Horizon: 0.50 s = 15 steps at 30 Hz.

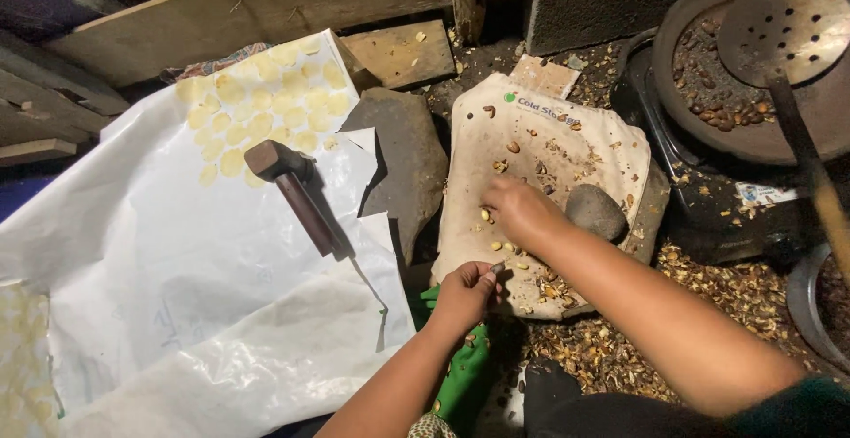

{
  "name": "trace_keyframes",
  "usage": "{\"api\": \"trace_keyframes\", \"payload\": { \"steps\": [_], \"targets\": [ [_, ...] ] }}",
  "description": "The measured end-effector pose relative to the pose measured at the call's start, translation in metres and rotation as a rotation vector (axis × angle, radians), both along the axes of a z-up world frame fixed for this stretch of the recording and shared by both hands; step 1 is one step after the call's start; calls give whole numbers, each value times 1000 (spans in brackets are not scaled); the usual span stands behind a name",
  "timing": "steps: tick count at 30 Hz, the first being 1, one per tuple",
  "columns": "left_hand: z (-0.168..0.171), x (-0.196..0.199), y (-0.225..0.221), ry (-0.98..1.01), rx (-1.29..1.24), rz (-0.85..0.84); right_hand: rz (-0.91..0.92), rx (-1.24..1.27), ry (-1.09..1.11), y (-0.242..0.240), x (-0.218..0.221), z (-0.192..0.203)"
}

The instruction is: Cracking nuts with a stone and flattening dough circles with a wooden mallet

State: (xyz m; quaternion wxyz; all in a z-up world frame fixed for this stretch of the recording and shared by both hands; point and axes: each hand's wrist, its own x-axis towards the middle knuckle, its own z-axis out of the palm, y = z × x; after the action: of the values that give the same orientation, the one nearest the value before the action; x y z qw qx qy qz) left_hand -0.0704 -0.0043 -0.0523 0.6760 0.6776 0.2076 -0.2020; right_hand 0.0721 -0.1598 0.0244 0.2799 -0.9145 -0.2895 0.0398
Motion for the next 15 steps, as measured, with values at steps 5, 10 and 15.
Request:
{"api": "trace_keyframes", "payload": {
  "steps": [5, 10, 15],
  "targets": [
    [5, -14, 18, 26, -7, -71, -96, -202, 0, 9, 5, -28],
    [19, -16, 25, 50, -191, -55, -333, -149, 380, -21, -2, 9],
    [5, 0, 31, 242, -368, 135, -300, -66, 429, -30, -41, 48]
  ]
}}
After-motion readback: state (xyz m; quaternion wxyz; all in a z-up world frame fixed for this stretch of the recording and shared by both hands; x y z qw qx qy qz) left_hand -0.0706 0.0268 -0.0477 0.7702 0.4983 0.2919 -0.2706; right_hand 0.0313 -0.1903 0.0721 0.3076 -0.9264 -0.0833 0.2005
